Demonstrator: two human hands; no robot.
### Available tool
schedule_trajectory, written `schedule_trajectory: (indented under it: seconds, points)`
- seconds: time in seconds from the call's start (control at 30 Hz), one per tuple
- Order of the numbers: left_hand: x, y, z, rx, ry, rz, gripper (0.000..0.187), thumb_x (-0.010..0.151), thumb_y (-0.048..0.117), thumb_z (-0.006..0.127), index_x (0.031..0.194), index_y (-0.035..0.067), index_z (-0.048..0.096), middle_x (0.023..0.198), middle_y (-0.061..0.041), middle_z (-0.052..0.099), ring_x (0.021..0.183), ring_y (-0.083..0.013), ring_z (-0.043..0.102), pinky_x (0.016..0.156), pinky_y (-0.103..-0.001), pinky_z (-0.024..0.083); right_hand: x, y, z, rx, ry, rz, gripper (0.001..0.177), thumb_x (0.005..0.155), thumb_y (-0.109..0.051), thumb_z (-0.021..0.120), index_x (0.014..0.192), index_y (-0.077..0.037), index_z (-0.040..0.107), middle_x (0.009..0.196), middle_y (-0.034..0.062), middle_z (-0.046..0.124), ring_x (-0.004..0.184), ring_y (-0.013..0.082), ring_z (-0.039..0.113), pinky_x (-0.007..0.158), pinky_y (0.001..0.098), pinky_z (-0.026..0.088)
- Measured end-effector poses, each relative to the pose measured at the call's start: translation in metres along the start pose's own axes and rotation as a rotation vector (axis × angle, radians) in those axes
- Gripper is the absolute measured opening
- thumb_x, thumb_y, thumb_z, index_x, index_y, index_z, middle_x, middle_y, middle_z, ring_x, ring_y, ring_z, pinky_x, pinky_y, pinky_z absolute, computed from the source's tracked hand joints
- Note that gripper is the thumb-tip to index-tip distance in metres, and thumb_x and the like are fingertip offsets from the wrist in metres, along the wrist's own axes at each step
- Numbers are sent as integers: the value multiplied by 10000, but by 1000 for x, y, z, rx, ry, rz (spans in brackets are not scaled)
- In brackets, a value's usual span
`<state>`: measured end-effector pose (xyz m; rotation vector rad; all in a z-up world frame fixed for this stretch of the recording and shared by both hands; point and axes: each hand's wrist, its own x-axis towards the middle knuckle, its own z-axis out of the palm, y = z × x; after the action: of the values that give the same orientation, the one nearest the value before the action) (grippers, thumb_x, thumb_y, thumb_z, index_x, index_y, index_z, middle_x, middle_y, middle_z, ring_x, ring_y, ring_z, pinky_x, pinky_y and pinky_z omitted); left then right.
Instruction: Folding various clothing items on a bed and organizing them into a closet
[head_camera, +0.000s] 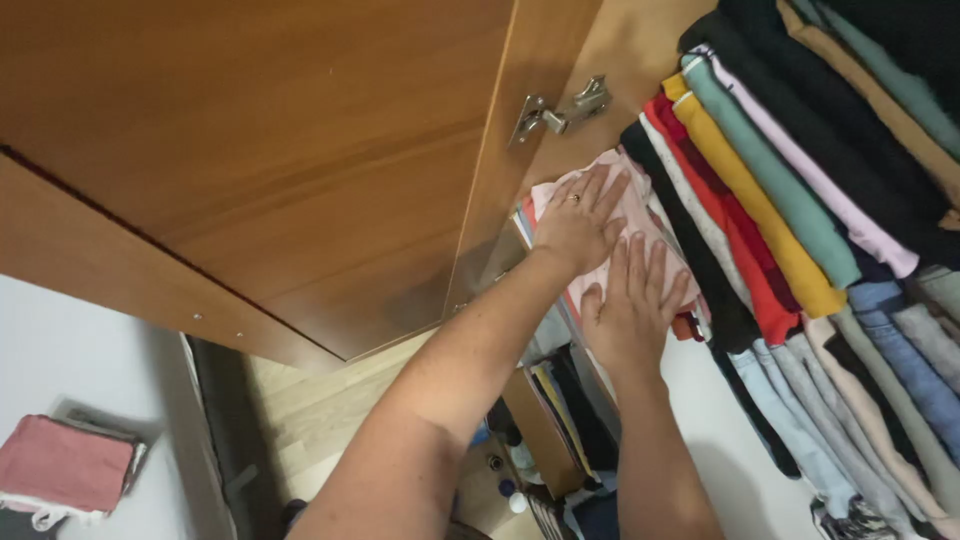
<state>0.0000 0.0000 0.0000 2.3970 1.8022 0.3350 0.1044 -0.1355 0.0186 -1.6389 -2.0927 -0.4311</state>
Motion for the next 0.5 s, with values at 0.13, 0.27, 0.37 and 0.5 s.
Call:
schedule_trajectory:
  seconds: [0.13,0.27,0.37,0.5]
  points:
    - [-12,-11,4,-9,78,51,677,1073,553,295,1661,267,119,1714,-73,213,1605,-244,139,1316,-403,119,-2,6,-11,43,-160,28,711,957,-346,436,1618,-102,349,1716,128,270,1597,338,155,1261,610,2]
    - [-19,-26,18,22,330,138,621,1049,533,387,1581,213,374,1636,-41,385,1547,-205,291,1281,-381,230,-8,3,-29,56,-289,38,669,1022,-387,363,1631,-114,313,1726,113,231,1603,310,130,1279,541,-21]
    - [-26,-43,30,4,481,182,549,1045,479,431,1501,183,513,1565,-27,497,1495,-193,391,1251,-378,279,-16,5,-31,54,-315,47,648,1043,-364,336,1635,-103,294,1724,118,226,1599,312,145,1287,525,9]
    - [-109,-61,13,-175,590,240,447,1059,251,353,1432,117,560,1473,-83,570,1411,-278,511,1176,-455,414,-42,0,-40,30,-48,-65,564,1023,-208,452,1560,-38,489,1589,213,492,1485,401,417,1197,612,232]
